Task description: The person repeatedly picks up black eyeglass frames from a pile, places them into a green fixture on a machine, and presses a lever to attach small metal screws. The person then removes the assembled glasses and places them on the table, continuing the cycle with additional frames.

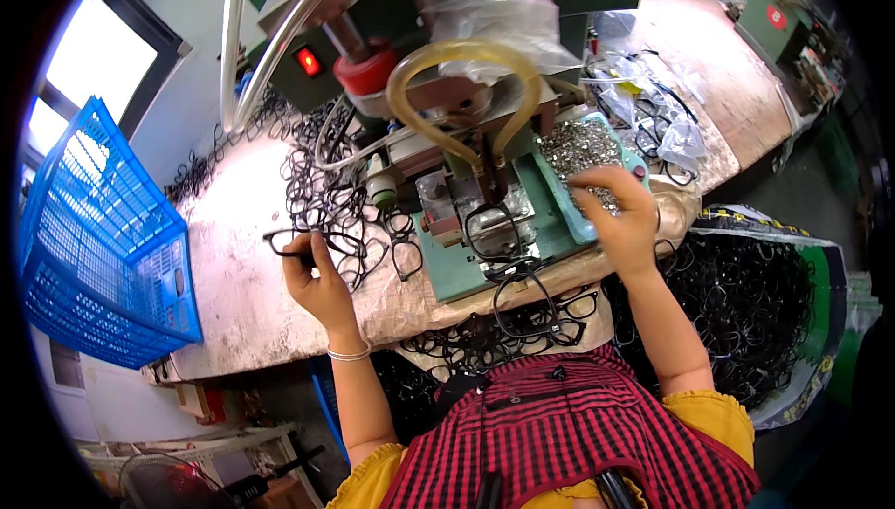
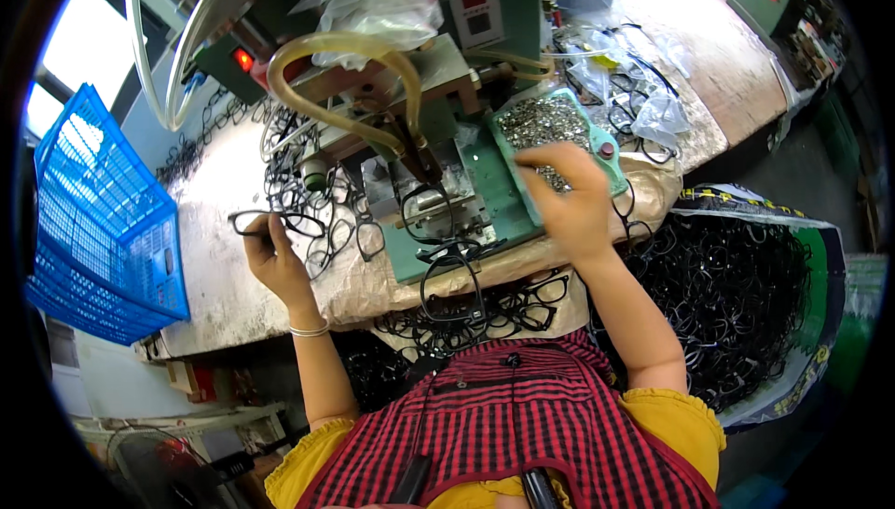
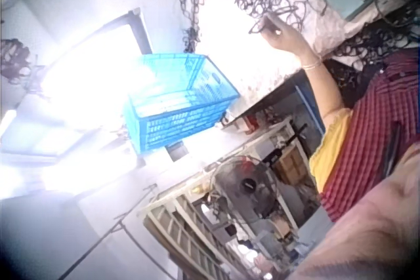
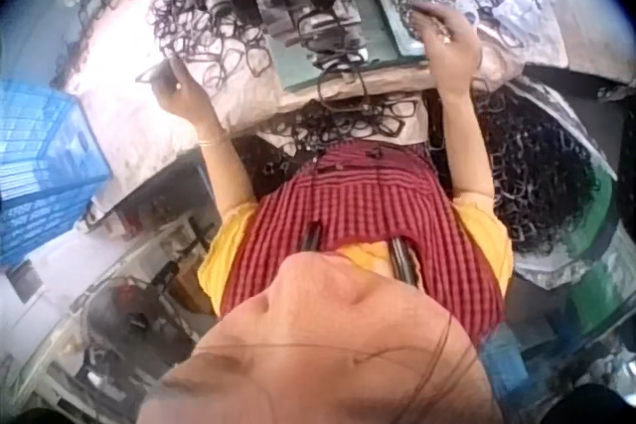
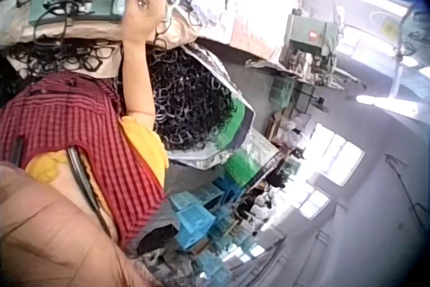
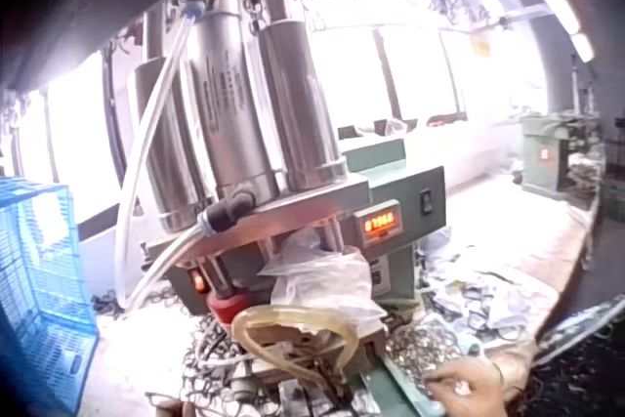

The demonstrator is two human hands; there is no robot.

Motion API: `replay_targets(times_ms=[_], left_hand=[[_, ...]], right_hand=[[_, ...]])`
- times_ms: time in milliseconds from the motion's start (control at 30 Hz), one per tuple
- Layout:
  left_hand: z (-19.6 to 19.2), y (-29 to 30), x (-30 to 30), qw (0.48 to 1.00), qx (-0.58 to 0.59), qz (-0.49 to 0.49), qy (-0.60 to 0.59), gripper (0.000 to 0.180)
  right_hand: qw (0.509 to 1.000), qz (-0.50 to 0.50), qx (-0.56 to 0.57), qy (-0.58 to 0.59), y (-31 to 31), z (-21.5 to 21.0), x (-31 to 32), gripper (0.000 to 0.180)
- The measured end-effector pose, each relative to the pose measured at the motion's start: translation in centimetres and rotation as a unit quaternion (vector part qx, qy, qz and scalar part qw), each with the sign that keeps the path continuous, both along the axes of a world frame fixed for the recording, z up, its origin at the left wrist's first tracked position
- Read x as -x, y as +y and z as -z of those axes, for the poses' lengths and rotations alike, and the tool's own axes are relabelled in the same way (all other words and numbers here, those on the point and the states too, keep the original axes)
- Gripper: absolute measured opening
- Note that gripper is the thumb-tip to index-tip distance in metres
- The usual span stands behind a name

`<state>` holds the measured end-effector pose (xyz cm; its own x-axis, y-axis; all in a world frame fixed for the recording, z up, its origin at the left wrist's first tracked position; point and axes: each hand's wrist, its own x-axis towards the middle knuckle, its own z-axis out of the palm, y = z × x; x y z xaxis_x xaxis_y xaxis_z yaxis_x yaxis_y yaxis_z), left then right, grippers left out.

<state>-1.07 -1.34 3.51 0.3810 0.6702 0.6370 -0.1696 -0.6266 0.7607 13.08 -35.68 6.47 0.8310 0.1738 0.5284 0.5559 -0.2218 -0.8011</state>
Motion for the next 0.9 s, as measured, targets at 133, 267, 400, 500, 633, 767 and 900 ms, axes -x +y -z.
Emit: replay_targets(times_ms=[133, 267, 400, 500, 633, 767, 900], left_hand=[[1.7, -1.7, -1.5, 0.987, 0.111, 0.118, -0.009, 0.015], [4.3, -3.7, 0.2, 0.976, 0.182, 0.122, 0.017, 0.015], [2.0, -4.7, -0.6, 0.984, 0.142, 0.11, -0.013, 0.016], [-2.6, -6.3, -0.4, 0.983, 0.056, 0.14, -0.1, 0.014], [-7.6, -9.2, 0.5, 0.934, -0.194, 0.213, -0.213, 0.013], [-7.5, -11.9, 1.0, 0.935, -0.212, 0.265, -0.103, 0.007], [-7.4, -12.9, -1.5, 0.875, -0.359, 0.323, 0.025, 0.027]], right_hand=[[0.994, -0.074, -0.069, -0.029, 5.4, -1.1, -1.0, 0.025], [0.987, -0.075, -0.136, 0.045, 6.8, -0.7, 0.7, 0.042], [0.978, -0.104, -0.152, 0.097, 6.7, -1.0, 0.6, 0.049], [0.968, -0.136, -0.174, 0.119, 6.7, -2.0, 1.1, 0.051], [0.946, -0.146, -0.232, 0.176, 7.4, -2.7, 2.4, 0.051], [0.968, -0.16, -0.153, 0.121, 6.3, -4.2, 3.3, 0.05], [0.991, -0.019, 0.116, -0.059, 2.7, -0.5, -1.8, 0.028]])
